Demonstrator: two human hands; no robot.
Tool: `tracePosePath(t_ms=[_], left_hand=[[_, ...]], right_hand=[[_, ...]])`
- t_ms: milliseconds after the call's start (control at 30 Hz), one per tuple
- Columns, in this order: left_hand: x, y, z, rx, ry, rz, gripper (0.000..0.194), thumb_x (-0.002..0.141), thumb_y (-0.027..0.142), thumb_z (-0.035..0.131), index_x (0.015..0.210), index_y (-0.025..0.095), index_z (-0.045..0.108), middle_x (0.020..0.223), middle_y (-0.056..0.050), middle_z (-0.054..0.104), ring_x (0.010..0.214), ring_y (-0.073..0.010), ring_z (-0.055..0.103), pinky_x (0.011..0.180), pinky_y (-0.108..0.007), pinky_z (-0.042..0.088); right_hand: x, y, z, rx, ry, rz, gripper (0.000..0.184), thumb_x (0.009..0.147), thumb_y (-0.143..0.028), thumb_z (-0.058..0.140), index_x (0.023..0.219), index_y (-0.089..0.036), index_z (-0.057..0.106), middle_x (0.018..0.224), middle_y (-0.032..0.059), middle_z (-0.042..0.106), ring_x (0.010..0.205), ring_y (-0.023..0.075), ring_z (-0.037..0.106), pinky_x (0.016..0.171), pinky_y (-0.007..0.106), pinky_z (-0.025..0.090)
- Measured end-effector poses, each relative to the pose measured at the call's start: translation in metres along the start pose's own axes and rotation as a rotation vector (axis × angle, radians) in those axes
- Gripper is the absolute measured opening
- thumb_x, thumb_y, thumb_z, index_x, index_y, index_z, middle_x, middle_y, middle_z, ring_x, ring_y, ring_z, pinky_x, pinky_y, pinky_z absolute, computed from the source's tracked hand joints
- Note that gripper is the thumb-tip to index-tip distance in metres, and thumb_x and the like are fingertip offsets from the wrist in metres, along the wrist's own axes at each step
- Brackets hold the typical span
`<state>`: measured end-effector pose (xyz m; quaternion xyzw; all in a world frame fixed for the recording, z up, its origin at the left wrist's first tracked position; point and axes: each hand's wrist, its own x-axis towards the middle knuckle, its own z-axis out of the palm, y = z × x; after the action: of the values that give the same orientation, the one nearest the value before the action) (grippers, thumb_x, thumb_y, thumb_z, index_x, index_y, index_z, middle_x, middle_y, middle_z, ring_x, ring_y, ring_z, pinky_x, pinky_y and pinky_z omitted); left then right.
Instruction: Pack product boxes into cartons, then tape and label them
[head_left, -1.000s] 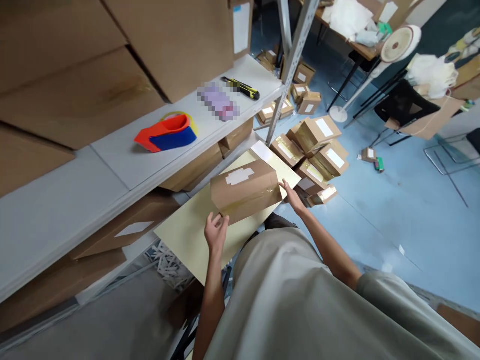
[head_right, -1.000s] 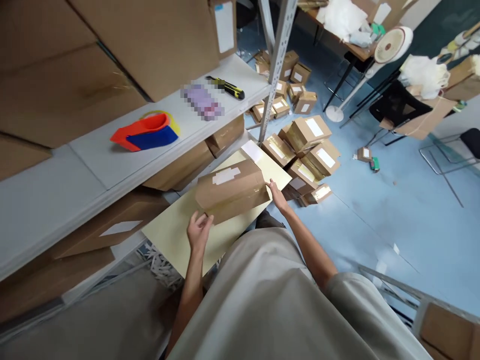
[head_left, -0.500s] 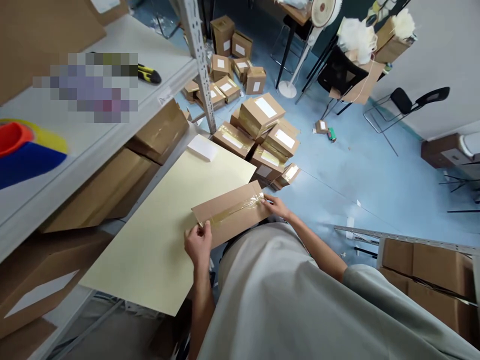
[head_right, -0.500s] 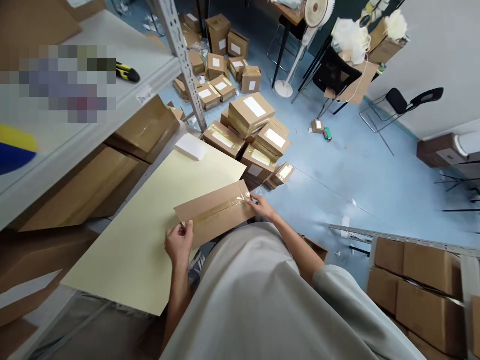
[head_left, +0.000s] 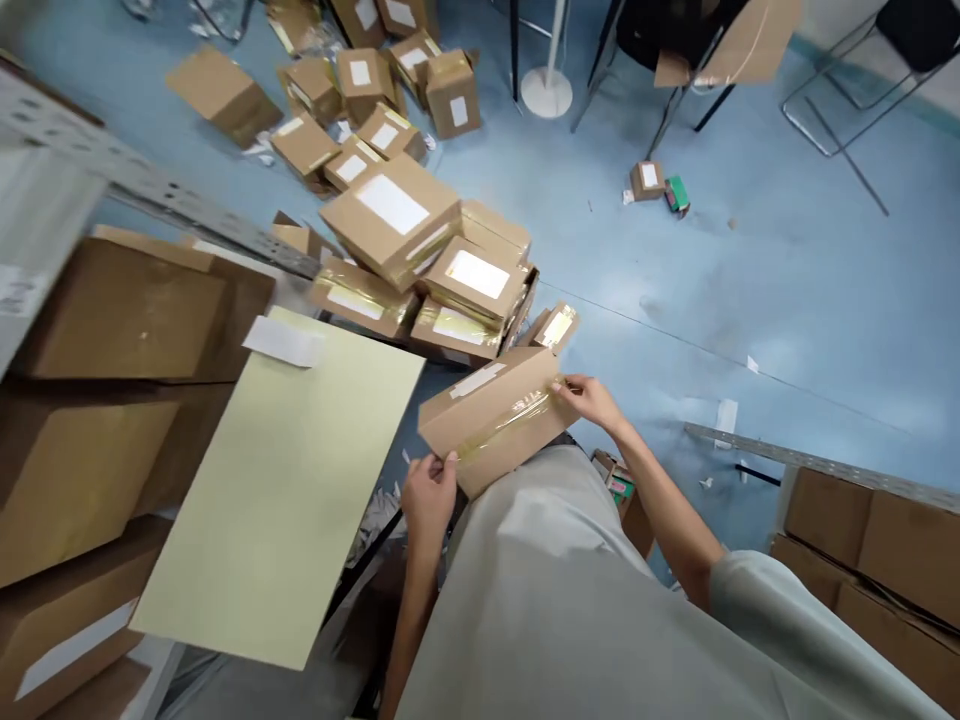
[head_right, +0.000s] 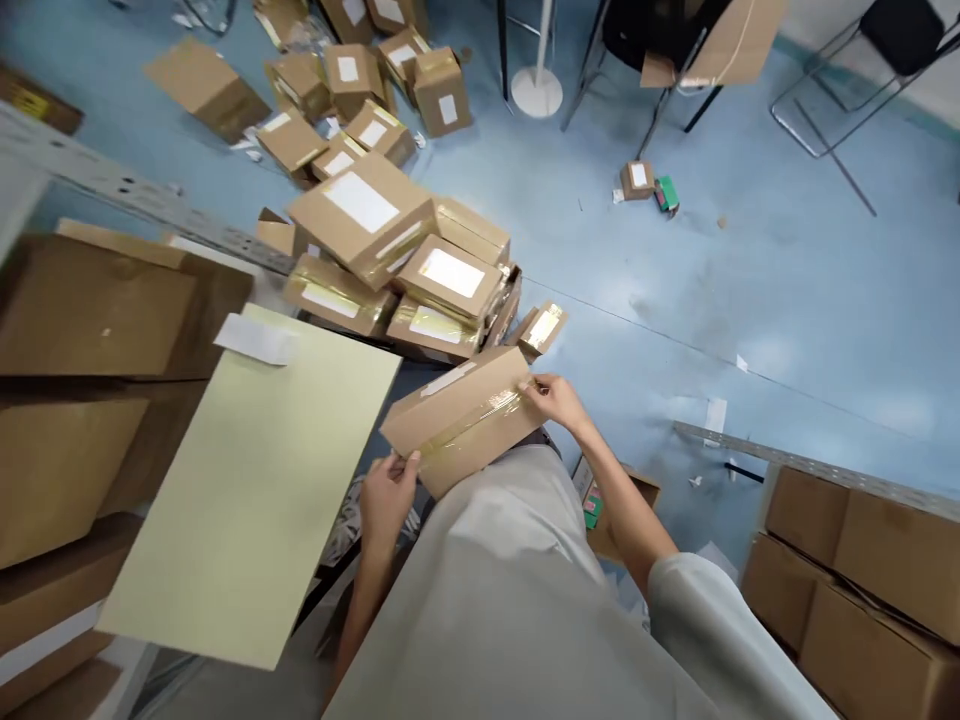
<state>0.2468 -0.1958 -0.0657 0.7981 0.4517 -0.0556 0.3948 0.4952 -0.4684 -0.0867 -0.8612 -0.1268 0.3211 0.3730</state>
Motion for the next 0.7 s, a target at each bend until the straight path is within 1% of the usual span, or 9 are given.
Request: tracePosePath(t_ms=[67,167,233,300,400,500,567,600,700], left_hand=[[0.011,0.02,0.045,-0.103,-0.176,-0.026,0.025,0.091,0.048,0.077,0.082,0.025,0.075,0.093,-0.01,0.074,0.091,-0.0303,0.079,0.095,-0.043,0.065],[0.027,0.055,0.109,-0.335,-0.411,-0.159,0.028,0.087,0.05,0.084,0.084,0.023,0.078,0.095,-0.011,0.081,0.105,-0.0331,0.081,0.103,-0.047,0.065],[0.036,0.081,0.147,-0.49,-0.548,-0.288,0.03,0.083,0.047,0.091,0.086,0.02,0.079,0.098,-0.012,0.084,0.108,-0.0343,0.081,0.107,-0.052,0.064],[0.042,0.106,0.18,-0.579,-0.621,-0.378,0.031,0.079,0.04,0.097,0.089,0.016,0.081,0.098,-0.013,0.084,0.108,-0.0348,0.082,0.111,-0.056,0.063],[0.053,0.133,0.219,-0.648,-0.649,-0.415,0.028,0.079,0.033,0.099,0.09,0.014,0.081,0.1,-0.015,0.085,0.11,-0.0334,0.082,0.115,-0.056,0.062],[0.07,0.149,0.251,-0.717,-0.634,-0.445,0.024,0.084,0.028,0.096,0.086,0.013,0.078,0.098,-0.016,0.083,0.112,-0.0308,0.082,0.119,-0.052,0.06],[0.084,0.156,0.268,-0.766,-0.6,-0.466,0.021,0.088,0.026,0.092,0.088,0.013,0.075,0.102,-0.018,0.082,0.114,-0.0289,0.081,0.12,-0.05,0.059],[0.091,0.158,0.274,-0.789,-0.577,-0.477,0.021,0.09,0.026,0.09,0.088,0.014,0.074,0.105,-0.019,0.082,0.116,-0.0285,0.08,0.12,-0.05,0.059],[0.105,0.155,0.28,-0.863,-0.501,-0.488,0.024,0.091,0.03,0.09,0.091,0.016,0.07,0.114,-0.022,0.08,0.122,-0.0307,0.078,0.121,-0.054,0.059]], right_hand=[[0.0,0.027,-0.036,-0.094,0.076,0.082,0.051,0.102,-0.07,0.057,0.083,-0.024,0.07,0.089,0.0068,0.077,0.085,0.0252,0.066,0.079,0.033,0.049],[0.011,0.058,-0.074,-0.223,0.175,0.213,0.045,0.104,-0.065,0.061,0.09,-0.024,0.073,0.096,0.0104,0.08,0.091,0.0283,0.07,0.082,0.035,0.05],[0.029,0.076,-0.094,-0.27,0.227,0.273,0.042,0.105,-0.063,0.062,0.095,-0.023,0.074,0.101,0.0124,0.081,0.096,0.0297,0.071,0.085,0.036,0.051],[0.055,0.09,-0.113,-0.308,0.266,0.296,0.041,0.106,-0.06,0.061,0.099,-0.022,0.074,0.104,0.0147,0.08,0.098,0.0306,0.071,0.088,0.037,0.053],[0.105,0.106,-0.14,-0.375,0.273,0.233,0.037,0.107,-0.056,0.061,0.105,-0.02,0.074,0.11,0.0175,0.08,0.102,0.0327,0.072,0.094,0.04,0.055],[0.164,0.114,-0.156,-0.432,0.228,0.146,0.039,0.105,-0.054,0.066,0.119,-0.019,0.074,0.121,0.0213,0.08,0.115,0.0376,0.071,0.104,0.047,0.057],[0.202,0.115,-0.155,-0.434,0.185,0.115,0.049,0.103,-0.054,0.07,0.132,-0.015,0.072,0.135,0.0257,0.077,0.131,0.0421,0.068,0.115,0.054,0.055],[0.22,0.114,-0.151,-0.424,0.164,0.109,0.057,0.102,-0.054,0.071,0.14,-0.011,0.069,0.145,0.0282,0.073,0.14,0.0443,0.064,0.122,0.058,0.052],[0.257,0.105,-0.126,-0.386,0.108,0.1,0.081,0.101,-0.054,0.074,0.16,-0.001,0.056,0.172,0.0337,0.053,0.166,0.0494,0.043,0.136,0.069,0.035]])
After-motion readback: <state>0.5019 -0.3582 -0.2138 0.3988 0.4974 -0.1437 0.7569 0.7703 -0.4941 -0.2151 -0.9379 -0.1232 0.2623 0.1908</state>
